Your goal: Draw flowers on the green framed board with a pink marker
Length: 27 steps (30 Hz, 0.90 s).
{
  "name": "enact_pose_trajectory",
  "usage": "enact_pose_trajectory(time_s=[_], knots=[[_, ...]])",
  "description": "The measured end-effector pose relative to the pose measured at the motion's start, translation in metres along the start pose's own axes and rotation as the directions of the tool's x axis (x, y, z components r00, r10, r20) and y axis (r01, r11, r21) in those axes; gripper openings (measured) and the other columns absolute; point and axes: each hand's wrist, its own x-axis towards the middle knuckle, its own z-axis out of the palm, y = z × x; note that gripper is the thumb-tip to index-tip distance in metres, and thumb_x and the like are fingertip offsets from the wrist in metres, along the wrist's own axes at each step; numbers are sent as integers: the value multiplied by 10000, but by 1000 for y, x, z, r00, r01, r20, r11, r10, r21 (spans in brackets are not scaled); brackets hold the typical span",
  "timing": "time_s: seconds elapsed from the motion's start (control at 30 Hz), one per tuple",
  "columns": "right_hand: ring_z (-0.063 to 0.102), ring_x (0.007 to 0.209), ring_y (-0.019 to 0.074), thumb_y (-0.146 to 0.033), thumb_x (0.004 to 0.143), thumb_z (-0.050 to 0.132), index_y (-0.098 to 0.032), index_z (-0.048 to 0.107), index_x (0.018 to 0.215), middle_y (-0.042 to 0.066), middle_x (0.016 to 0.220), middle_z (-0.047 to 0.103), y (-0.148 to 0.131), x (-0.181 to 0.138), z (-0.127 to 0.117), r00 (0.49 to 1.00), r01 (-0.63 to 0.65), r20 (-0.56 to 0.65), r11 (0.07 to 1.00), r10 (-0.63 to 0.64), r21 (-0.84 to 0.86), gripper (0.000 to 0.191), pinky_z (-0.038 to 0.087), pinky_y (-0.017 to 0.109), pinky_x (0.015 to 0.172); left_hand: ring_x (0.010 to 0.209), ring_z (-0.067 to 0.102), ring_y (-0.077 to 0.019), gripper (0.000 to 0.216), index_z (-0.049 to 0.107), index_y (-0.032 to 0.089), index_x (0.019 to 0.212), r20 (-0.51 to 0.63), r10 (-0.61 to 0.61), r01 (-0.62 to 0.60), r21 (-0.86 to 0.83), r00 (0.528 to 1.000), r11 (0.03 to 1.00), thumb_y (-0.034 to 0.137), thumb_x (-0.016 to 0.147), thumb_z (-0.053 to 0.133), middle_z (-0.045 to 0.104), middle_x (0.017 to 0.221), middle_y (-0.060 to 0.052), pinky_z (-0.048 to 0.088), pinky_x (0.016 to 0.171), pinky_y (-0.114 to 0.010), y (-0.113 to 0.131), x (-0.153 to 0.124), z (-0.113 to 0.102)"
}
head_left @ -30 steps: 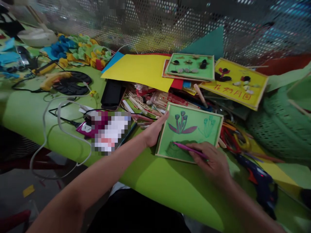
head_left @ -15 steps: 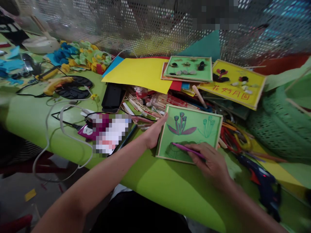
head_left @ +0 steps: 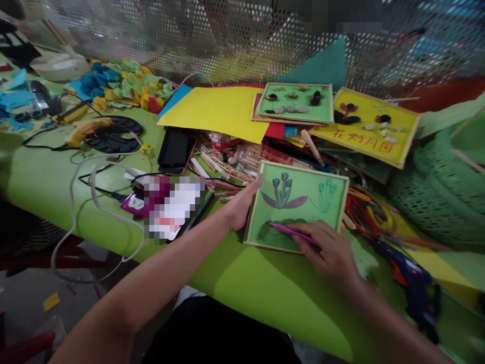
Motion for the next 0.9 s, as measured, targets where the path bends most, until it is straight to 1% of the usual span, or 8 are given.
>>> enact_pose_trajectory(time_s=[0.1, 0.2, 0.3, 0.4, 0.57, 0.7, 0.77, 0.9], knots=[[711, 822, 226, -275, 1019, 584, -269, 712, 1186, 46, 950, 767, 1, 0, 1, 1000, -29, -4, 1000, 29, -2, 211, 560, 345, 683, 1441, 509, -348, 785, 532, 152, 1525, 24, 14, -14, 8, 1000, 1000, 700, 1019, 289, 562, 1510, -158, 335, 1233, -560, -1, -1, 1], [707, 812, 223, -276, 1014, 586, -272, 716, 1181, 42, 940, 764, 1, 0, 1, 1000, -25, -6, 1000, 25, 5, 212, 560, 343, 678, 1422, 531, -352, 777, 530, 153, 1527, 12, 25, -25, 7, 1000, 1000, 701, 1007, 345, 584, 1487, -163, 335, 1232, -562, -2, -1, 2], [697, 798, 217, -252, 1012, 594, -256, 713, 1173, 41, 913, 752, 0, 0, 2, 1000, 7, 2, 1000, -7, 11, 200, 549, 333, 672, 1392, 565, -347, 733, 570, 155, 1495, -27, 37, -37, 7, 999, 999, 675, 1007, 394, 615, 1454, -160, 355, 1224, -549, -2, -1, 0], [694, 802, 214, -234, 1014, 593, -246, 708, 1170, 41, 916, 751, 0, 1, 2, 1000, 13, 7, 1000, -13, 8, 195, 545, 330, 679, 1366, 590, -342, 702, 600, 159, 1468, -77, 51, -49, 25, 996, 998, 657, 1018, 390, 623, 1448, -157, 390, 1204, -536, -3, 0, -2], [708, 834, 225, -249, 1024, 579, -247, 700, 1182, 51, 958, 764, 1, 1, 2, 1000, -3, -8, 1000, 3, -6, 199, 555, 340, 690, 1316, 631, -346, 717, 591, 140, 1474, -121, 39, -35, 37, 992, 999, 656, 1019, 387, 655, 1405, -171, 415, 1183, -538, -3, 0, -3], [706, 817, 230, -258, 1020, 583, -261, 711, 1174, 46, 933, 759, 0, 2, 2, 1000, 0, 2, 1000, 0, 12, 201, 561, 350, 687, 1271, 664, -334, 655, 589, 173, 1481, -173, 52, -48, 26, 984, 999, 611, 1025, 419, 707, 1335, -140, 418, 1181, -529, -2, 1, -4], [703, 808, 229, -256, 1017, 584, -261, 715, 1173, 46, 921, 757, -1, 2, 2, 1000, 1, -2, 1000, -1, 13, 203, 562, 350, 683, 1247, 679, -329, 641, 574, 190, 1497, -192, 42, -39, 16, 980, 999, 597, 1033, 401, 724, 1309, -127, 425, 1174, -533, -2, 1, -5], [708, 832, 226, -254, 1016, 591, -259, 712, 1185, 51, 965, 765, -1, 1, 2, 999, -21, -26, 1000, 21, 4, 209, 564, 345, 698, 1226, 689, -343, 695, 558, 171, 1508, -150, 7, -4, 20, 989, 1000, 631, 1034, 341, 731, 1292, -146, 424, 1164, -561, -1, 1, -4]])
